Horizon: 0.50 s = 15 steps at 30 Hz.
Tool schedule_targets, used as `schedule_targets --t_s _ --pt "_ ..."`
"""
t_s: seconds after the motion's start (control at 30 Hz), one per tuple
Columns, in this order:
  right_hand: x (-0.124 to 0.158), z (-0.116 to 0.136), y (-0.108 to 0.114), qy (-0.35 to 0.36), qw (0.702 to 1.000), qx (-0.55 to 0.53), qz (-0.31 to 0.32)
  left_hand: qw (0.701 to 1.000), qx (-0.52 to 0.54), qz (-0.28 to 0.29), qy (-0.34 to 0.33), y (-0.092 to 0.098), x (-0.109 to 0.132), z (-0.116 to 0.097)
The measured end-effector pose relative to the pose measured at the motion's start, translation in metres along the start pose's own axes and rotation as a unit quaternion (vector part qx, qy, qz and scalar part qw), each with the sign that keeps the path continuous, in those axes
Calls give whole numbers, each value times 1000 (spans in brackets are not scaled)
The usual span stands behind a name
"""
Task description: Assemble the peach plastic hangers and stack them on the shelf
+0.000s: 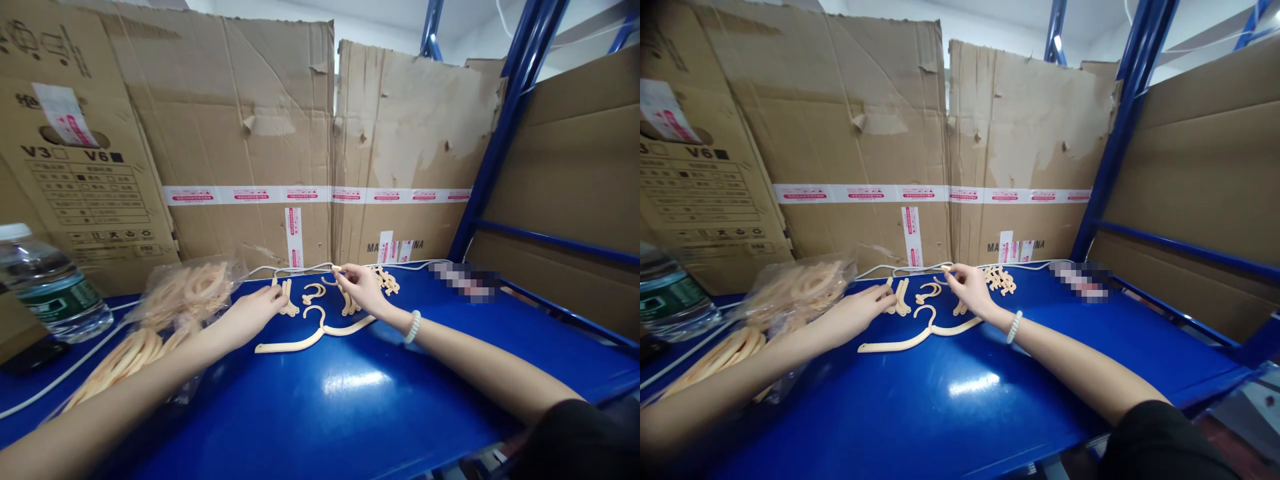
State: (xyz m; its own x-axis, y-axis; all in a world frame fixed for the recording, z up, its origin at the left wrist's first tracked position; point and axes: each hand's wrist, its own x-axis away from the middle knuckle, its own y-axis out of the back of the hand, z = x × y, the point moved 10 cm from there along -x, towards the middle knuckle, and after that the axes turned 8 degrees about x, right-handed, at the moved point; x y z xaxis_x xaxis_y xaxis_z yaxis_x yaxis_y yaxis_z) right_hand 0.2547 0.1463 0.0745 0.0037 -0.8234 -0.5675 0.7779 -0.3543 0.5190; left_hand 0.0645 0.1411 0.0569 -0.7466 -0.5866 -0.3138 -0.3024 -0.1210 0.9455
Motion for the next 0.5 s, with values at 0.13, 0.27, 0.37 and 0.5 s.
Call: schedule_targets --t_s 0.13,0.27,0.37,0.5 --pt "19 -1 -5 -72 988 -132 18 998 40 -45 18 26 6 -22" --pt "39 8 -15 -121 966 -224 50 981 157 -109 28 50 21 -60" --pt "57 8 -24 -188 927 -317 67 928 335 -136 93 45 35 -68" --pt "77 9 -38 -260 870 -407 98 841 485 -142 194 10 51 -57"
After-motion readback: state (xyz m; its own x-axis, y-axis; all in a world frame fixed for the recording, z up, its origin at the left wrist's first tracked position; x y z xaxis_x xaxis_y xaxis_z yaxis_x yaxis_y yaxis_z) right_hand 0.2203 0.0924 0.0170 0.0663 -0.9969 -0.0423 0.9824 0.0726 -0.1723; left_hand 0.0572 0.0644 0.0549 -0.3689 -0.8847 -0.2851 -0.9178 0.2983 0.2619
